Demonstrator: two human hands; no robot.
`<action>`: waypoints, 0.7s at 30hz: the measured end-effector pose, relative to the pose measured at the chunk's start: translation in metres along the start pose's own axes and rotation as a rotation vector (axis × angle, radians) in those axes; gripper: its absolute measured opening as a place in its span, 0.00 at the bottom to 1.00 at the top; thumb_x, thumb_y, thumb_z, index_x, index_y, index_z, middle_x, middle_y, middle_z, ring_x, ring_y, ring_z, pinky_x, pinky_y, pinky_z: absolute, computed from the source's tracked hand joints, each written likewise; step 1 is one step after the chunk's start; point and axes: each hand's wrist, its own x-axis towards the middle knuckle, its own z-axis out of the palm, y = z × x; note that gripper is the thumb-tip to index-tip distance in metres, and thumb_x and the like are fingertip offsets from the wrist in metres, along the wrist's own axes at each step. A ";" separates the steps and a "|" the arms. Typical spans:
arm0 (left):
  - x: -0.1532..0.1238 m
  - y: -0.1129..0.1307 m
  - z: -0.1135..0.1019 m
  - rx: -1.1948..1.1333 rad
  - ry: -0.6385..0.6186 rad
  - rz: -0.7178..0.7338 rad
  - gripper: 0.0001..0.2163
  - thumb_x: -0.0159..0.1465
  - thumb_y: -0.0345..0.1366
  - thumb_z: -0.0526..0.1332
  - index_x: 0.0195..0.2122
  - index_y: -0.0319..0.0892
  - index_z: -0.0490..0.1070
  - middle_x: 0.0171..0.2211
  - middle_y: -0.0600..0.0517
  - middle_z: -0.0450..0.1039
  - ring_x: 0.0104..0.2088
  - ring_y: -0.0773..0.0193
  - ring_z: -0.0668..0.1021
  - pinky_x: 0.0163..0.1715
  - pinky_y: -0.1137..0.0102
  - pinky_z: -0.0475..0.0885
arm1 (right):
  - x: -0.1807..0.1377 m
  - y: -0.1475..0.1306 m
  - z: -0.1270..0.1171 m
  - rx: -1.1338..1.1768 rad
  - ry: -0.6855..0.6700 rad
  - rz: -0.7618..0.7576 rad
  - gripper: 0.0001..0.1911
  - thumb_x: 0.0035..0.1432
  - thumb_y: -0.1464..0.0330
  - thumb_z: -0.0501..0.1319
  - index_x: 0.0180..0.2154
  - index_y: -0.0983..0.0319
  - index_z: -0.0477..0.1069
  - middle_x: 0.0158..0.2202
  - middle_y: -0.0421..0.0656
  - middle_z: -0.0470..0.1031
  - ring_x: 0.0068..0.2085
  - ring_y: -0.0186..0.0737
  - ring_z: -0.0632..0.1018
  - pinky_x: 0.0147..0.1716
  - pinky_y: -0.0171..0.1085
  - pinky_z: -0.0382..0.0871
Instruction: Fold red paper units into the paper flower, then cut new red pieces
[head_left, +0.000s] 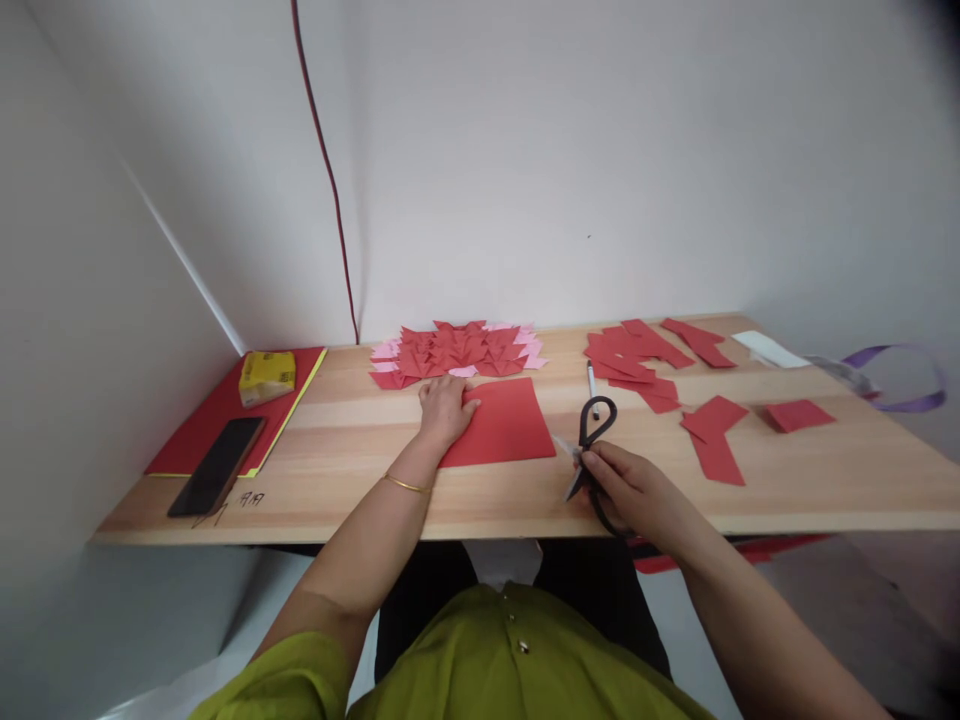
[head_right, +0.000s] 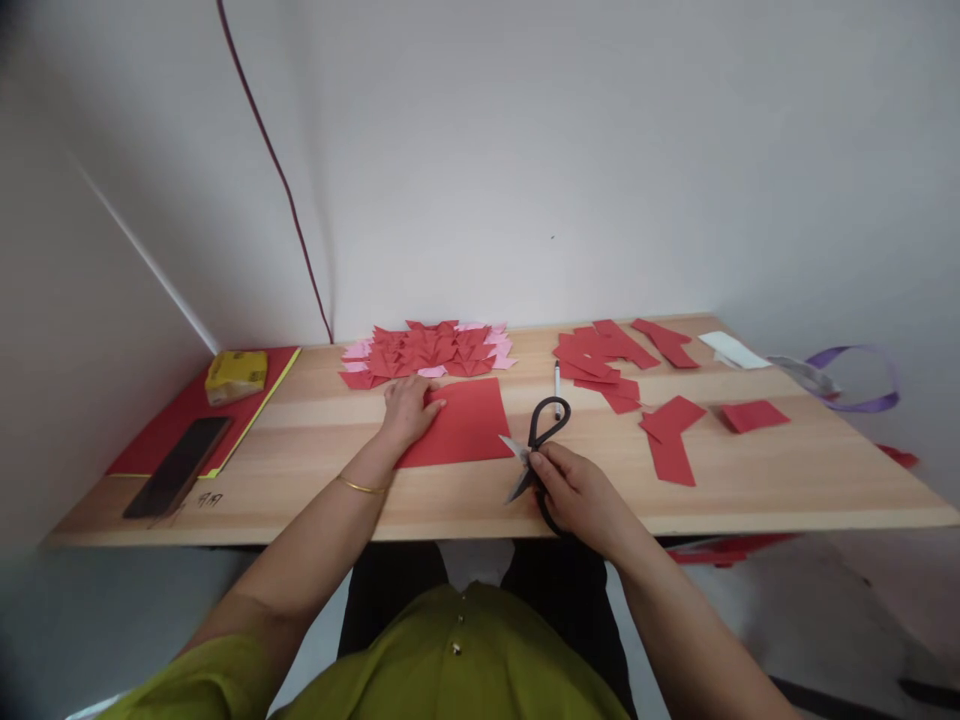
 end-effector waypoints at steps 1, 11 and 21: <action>-0.001 0.000 0.000 -0.013 0.014 0.010 0.11 0.57 0.39 0.63 0.40 0.45 0.69 0.43 0.49 0.72 0.48 0.55 0.70 0.50 0.59 0.57 | 0.000 0.001 0.000 -0.007 0.002 -0.006 0.19 0.62 0.54 0.47 0.25 0.59 0.58 0.17 0.36 0.62 0.20 0.33 0.63 0.20 0.33 0.56; -0.002 0.002 -0.002 -0.056 0.089 0.094 0.06 0.56 0.34 0.62 0.35 0.44 0.67 0.37 0.51 0.73 0.44 0.58 0.72 0.54 0.59 0.54 | -0.003 0.000 -0.004 -0.075 0.018 -0.049 0.18 0.62 0.56 0.48 0.24 0.59 0.59 0.21 0.38 0.66 0.25 0.36 0.68 0.26 0.34 0.61; -0.003 0.007 -0.008 -0.096 0.147 0.097 0.12 0.61 0.40 0.58 0.45 0.44 0.68 0.44 0.48 0.73 0.47 0.57 0.72 0.53 0.60 0.57 | 0.008 0.003 -0.010 -0.139 0.054 -0.095 0.18 0.62 0.56 0.47 0.25 0.59 0.61 0.25 0.41 0.69 0.28 0.38 0.69 0.30 0.36 0.62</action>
